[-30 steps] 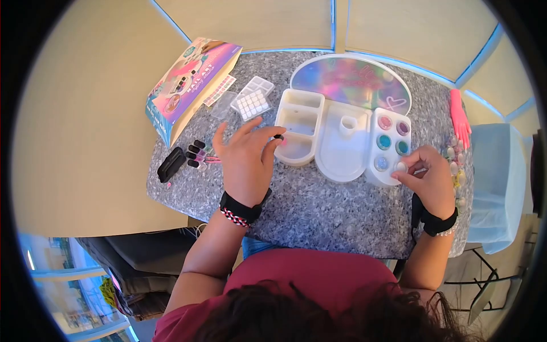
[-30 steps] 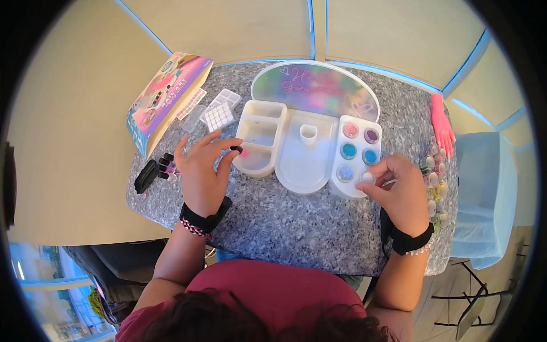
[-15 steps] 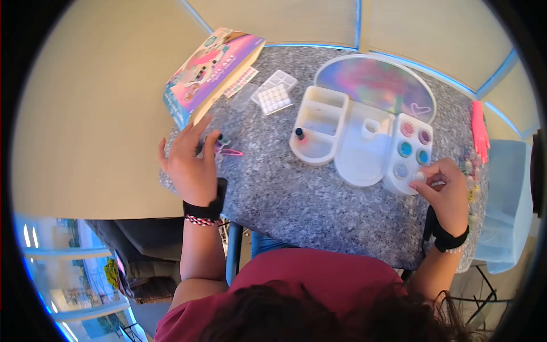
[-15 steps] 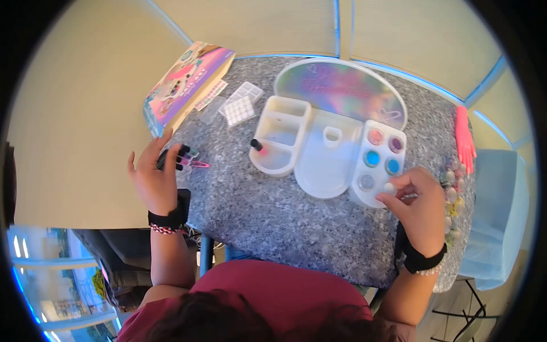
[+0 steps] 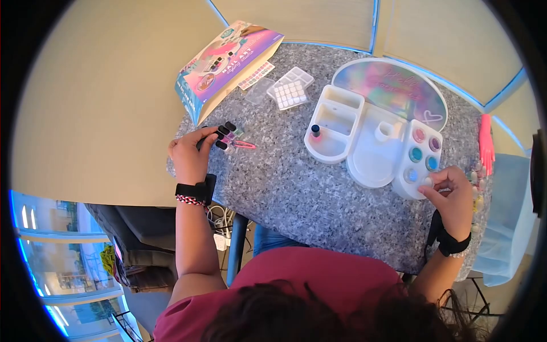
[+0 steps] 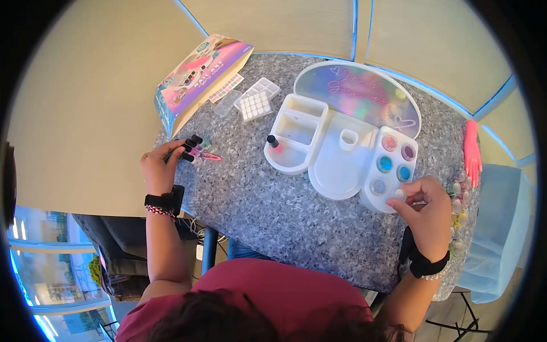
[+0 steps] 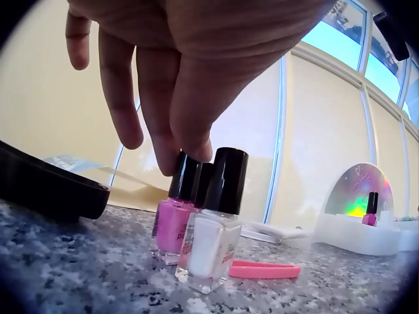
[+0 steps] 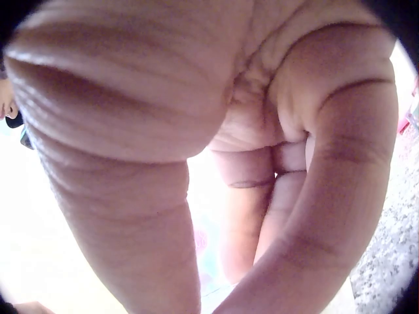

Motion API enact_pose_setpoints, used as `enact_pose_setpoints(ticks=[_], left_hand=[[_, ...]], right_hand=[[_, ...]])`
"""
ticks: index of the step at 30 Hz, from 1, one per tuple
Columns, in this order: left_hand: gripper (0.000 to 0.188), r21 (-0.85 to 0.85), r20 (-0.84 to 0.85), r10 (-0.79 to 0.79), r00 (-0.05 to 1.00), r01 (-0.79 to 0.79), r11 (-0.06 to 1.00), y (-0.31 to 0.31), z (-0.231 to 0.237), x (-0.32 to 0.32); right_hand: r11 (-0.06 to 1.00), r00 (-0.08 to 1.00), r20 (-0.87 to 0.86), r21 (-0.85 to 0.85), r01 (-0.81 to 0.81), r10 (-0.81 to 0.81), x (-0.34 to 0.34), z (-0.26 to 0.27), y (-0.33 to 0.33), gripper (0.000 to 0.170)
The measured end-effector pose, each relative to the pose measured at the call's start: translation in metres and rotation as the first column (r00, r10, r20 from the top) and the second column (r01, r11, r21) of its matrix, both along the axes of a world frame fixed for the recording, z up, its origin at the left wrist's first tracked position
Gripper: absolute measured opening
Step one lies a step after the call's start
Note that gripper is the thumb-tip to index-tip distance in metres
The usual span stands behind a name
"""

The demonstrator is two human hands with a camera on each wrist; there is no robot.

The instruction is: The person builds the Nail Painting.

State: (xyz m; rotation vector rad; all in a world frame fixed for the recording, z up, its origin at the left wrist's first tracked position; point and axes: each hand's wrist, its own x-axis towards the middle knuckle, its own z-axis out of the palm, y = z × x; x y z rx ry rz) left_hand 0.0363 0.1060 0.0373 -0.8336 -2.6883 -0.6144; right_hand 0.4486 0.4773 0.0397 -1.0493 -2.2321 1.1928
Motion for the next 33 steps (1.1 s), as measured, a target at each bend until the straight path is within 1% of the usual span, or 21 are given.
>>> enact_pose_setpoints(ticks=[6, 8, 12, 14, 15, 17, 18, 19, 21, 22, 23, 24, 26, 27, 29, 33], left_hand=[[0.016, -0.039, -0.066, -0.035, 0.997, 0.033, 0.999, -0.001, 0.001, 0.001], [0.017, -0.089, -0.109, 0.015, 0.994, -0.025, 0.996, -0.001, 0.000, 0.002], [0.020, -0.107, -0.109, 0.043, 0.993, -0.055, 0.993, -0.006, 0.001, -0.005], [0.019, -0.090, -0.203, 0.119, 0.972, -0.140, 0.986, -0.007, 0.011, -0.006], [0.019, -0.092, -0.201, 0.114, 0.973, -0.135, 0.987, -0.006, 0.015, -0.004], [0.017, 0.161, -0.277, 0.140, 0.951, -0.097, 0.982, 0.004, 0.030, 0.009], [0.015, 0.281, -0.232, 0.075, 0.970, -0.007, 0.960, 0.015, 0.039, 0.022], [0.015, 0.283, -0.230, 0.072, 0.970, -0.004, 0.959, 0.030, 0.044, 0.039], [0.015, 0.424, -0.101, -0.163, 0.981, 0.191, 0.885, 0.063, 0.048, 0.074], [0.016, 0.338, -0.167, -0.291, 0.942, 0.332, 0.880, 0.077, 0.052, 0.085], [0.017, 0.244, -0.221, -0.418, 0.881, 0.465, 0.851, 0.088, 0.053, 0.094], [0.017, 0.252, -0.220, -0.420, 0.880, 0.467, 0.848, 0.099, 0.050, 0.100], [0.017, 0.098, -0.204, -0.607, 0.768, 0.633, 0.768, 0.119, 0.045, 0.107], [0.017, 0.103, -0.207, -0.611, 0.764, 0.639, 0.763, 0.125, 0.043, 0.106], [0.016, 0.033, -0.212, -0.661, 0.720, 0.681, 0.731, 0.136, 0.033, 0.101], [0.012, -0.039, -0.267, -0.660, 0.703, 0.676, 0.736, 0.145, 0.024, 0.094]], right_hand=[[1.000, 1.000, -0.011, 0.003, -0.007, 0.007, 0.001, -0.003, 0.002, 0.035], [1.000, 1.000, -0.012, 0.005, -0.010, 0.010, 0.000, 0.000, 0.000, 0.035], [1.000, 1.000, -0.014, 0.011, -0.011, 0.011, 0.000, -0.001, 0.000, 0.033], [0.999, 1.000, 0.001, 0.032, -0.012, 0.012, -0.001, 0.001, 0.000, 0.033], [0.999, 1.000, 0.017, 0.050, -0.017, 0.016, -0.001, 0.002, -0.001, 0.033], [0.999, 1.000, 0.019, 0.034, -0.012, 0.011, -0.001, 0.002, -0.001, 0.033], [1.000, 1.000, 0.019, 0.021, -0.012, 0.011, -0.001, 0.003, -0.001, 0.033], [1.000, 1.000, 0.020, 0.024, -0.007, 0.007, -0.001, 0.001, 0.000, 0.033], [0.999, 1.000, -0.003, 0.036, -0.028, 0.028, 0.001, -0.003, 0.003, 0.034], [0.999, 1.000, 0.001, 0.036, -0.022, 0.022, 0.000, -0.002, 0.001, 0.034], [0.999, 1.000, -0.003, 0.028, -0.019, 0.019, 0.000, -0.001, -0.001, 0.034], [1.000, 1.000, -0.008, 0.025, -0.019, 0.019, 0.000, 0.000, 0.000, 0.034], [1.000, 0.999, -0.030, 0.011, -0.028, 0.028, 0.002, -0.005, 0.003, 0.034], [0.999, 0.998, -0.054, -0.015, -0.041, 0.040, 0.003, -0.006, 0.005, 0.034], [0.999, 0.998, -0.045, -0.001, -0.033, 0.033, 0.002, -0.003, 0.004, 0.033], [0.999, 0.999, -0.019, 0.020, -0.030, 0.030, 0.001, 0.002, 0.001, 0.031]])
